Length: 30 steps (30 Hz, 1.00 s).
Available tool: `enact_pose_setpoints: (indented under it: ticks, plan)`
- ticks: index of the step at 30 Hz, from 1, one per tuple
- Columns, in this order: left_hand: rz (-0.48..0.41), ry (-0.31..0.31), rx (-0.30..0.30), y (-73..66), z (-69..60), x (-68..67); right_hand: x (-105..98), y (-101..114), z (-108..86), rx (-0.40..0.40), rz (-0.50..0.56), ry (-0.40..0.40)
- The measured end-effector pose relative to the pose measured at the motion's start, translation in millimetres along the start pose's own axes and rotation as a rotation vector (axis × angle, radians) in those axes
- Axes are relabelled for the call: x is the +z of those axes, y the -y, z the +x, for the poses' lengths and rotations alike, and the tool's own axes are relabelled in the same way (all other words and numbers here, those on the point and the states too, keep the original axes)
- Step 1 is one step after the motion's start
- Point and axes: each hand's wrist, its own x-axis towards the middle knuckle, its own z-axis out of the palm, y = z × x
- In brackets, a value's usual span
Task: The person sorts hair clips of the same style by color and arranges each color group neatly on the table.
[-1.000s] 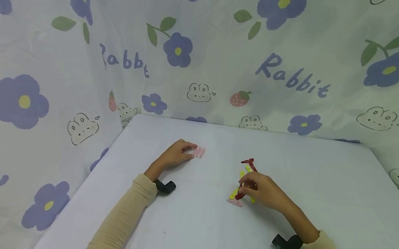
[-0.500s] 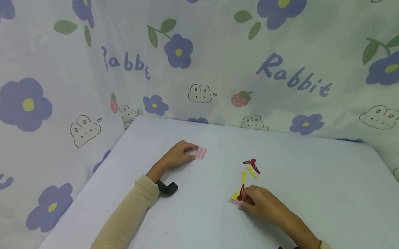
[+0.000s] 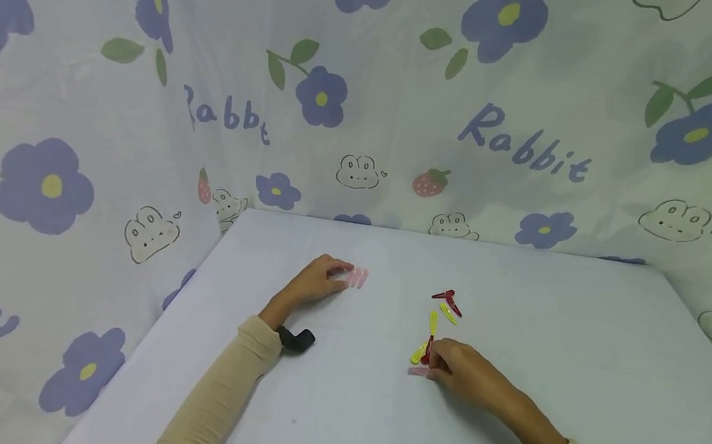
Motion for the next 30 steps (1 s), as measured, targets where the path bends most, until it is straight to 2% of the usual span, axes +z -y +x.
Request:
enact_pose_setpoints:
  ticks: [12,18,23,30]
  plan:
    - [-0.011,0.000,-0.032,2.1,-0.6,1.7,0,2,0.1,0.002,-0.006,0.042]
    - [-0.005,-0.001,-0.014,0.4,-4.5,0.0,-1,5,-0.8,0.003,0.012,0.053]
    - [0.001,-0.001,-0.013,-1.0,-6.3,-0.2,-4,4,-1.0,-0.011,0.060,0.084]
    - [0.001,0.001,-0.003,-2.1,-2.6,1.5,-14,0,-3.4,-0.055,0.203,0.114]
